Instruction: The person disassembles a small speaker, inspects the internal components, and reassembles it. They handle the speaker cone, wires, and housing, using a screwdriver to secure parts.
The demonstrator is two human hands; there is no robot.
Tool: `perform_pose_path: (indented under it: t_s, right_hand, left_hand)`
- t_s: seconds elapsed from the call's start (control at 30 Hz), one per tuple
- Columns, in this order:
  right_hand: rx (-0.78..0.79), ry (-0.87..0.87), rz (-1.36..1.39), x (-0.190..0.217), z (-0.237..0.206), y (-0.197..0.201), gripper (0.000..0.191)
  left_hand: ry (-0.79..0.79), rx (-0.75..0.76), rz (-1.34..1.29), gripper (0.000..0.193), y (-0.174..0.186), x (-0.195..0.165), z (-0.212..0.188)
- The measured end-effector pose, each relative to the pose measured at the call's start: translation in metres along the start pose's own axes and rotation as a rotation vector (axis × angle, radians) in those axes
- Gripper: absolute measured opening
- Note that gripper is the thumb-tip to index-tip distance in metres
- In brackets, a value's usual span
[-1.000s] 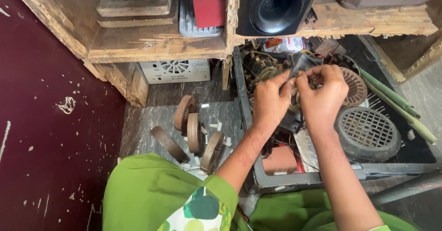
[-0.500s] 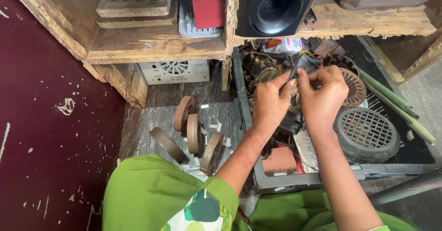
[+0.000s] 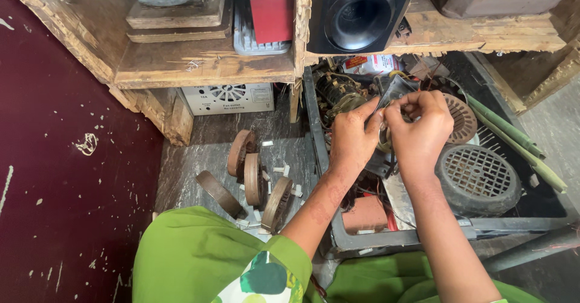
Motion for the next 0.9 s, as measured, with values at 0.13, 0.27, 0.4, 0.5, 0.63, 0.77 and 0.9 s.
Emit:
perform_pose_path:
  t_s: [0.13,0.27,0.4,0.5,0.63,0.77,0.9]
  right_hand:
    - [-0.009,-0.012,-0.036,0.0012,-0.0015,0.0011,0.012]
    - [-0.012,-0.021,-0.055,0.0011,-0.0006,0.0034,0.011]
    - [0.024,0.000,0.001,0.0003,0.0025,0.0041,0.011]
    - [0.022,0.000,0.049,-0.0008,0.0028,0.0048,0.010]
    - [-0.002,-0.017,0.104,-0.0020,0.0003,0.0052,0.009]
    - [-0.020,-0.019,0.053,-0.0013,-0.0010,0.0037,0.017]
    - [-0.006,-0.035,0.022,-0.0009,0.0007,0.0020,0.024]
  left_hand:
    - [0.024,0.017,0.003,0.031,-0.0024,0.0003,0.0001]
    - [0.045,0.015,0.004,0.030,-0.0031,-0.0028,0.0016]
    - [0.109,0.012,-0.051,0.028,-0.0023,-0.0028,0.0002]
    - [0.076,-0.001,-0.051,0.027,-0.0016,-0.0038,-0.0006]
    - [0.015,-0.004,-0.022,0.028,-0.0022,-0.0052,0.0005]
    - [0.096,0.033,-0.010,0.030,-0.0027,-0.0017,-0.0039]
    - [-0.024,0.003,-0.020,0.028,-0.0024,-0.0008,-0.0041]
Point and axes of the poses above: each hand's wrist, its own z-axis towards the middle knuckle, its own y-axis out of the back of the hand, x = y × z, the point moved 3 cm from there along z, towards the middle knuckle, and after that the axes turned 9 degrees about -y, right-handed, at the moved point
